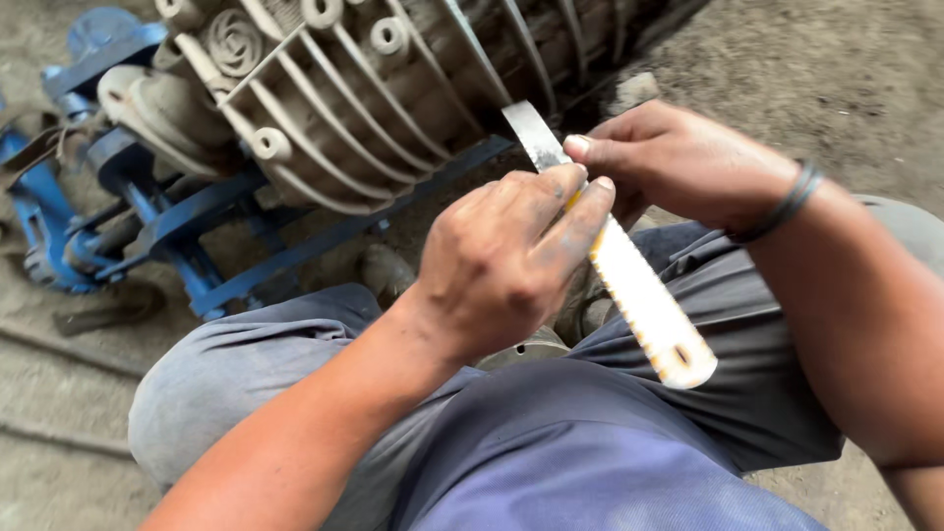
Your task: The person is using a hacksaw blade to scrape and clean the cooling fins of an engine cylinder head. They are sitting on the ground, holding the blade with both hands and moving it back and forth along the fins to remove debris.
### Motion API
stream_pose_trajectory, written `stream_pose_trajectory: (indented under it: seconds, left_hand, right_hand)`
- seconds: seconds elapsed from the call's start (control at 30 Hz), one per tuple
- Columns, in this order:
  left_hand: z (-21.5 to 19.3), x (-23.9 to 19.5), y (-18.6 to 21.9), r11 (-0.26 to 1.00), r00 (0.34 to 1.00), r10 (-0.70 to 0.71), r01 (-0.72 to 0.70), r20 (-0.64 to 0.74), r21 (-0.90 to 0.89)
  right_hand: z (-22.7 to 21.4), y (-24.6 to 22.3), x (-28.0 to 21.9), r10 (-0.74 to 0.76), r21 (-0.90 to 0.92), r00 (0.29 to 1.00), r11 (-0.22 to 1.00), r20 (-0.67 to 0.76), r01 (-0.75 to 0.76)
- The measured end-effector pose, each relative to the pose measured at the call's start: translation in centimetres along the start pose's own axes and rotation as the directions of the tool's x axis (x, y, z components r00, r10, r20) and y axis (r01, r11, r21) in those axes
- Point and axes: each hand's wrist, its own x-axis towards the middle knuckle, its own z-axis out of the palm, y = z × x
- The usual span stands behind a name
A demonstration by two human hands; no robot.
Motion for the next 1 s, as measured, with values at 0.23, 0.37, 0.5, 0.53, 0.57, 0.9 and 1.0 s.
stream_pose_trajectory:
  seconds: [0.23,0.37,0.5,0.53,0.57,0.9,1.0]
  left_hand:
    - [4.8,0.7,2.3,1.0,0.997,0.024,-0.024,0.075,-0.004]
    - [5.7,1.6,3.2,0.999,0.989,-0.047,0.042,0.141,0.033]
    - [6.2,0.8,2.3,0.946,0.937,-0.318,0.324,0.142,-0.025]
    - [6.5,0.2,1.4,0.911,0.901,-0.41,0.412,0.142,0.012]
    - [7.0,-0.3,0.2,0.867,0.856,-0.498,0.496,0.138,0.05]
    - [13.0,-3.1,-8.6,0.497,0.51,-0.816,0.859,0.273,-0.122]
    - [13.5,-3.2,-8.6,0.485,0.496,-0.838,0.868,0.225,-0.107]
  right_hand:
    - [-0.8,4.6,-1.2,-0.027,0.584,0.998,0.812,0.063,-0.015]
    - [-1.5,5.4,-0.4,0.011,0.479,0.999,0.878,-0.05,0.014]
    - [-0.6,5.7,1.1,0.016,0.19,0.999,0.982,-0.043,-0.008]
    - [0.0,6.1,1.2,0.013,0.147,0.999,0.989,-0.031,-0.008]
    - [0.4,6.4,1.5,0.009,0.104,1.0,0.995,-0.018,-0.007]
    - [2.9,12.1,7.6,-0.449,-0.49,0.799,0.842,-0.4,0.227]
    - [5.3,12.3,8.5,-0.325,-0.3,0.794,0.935,-0.513,0.189]
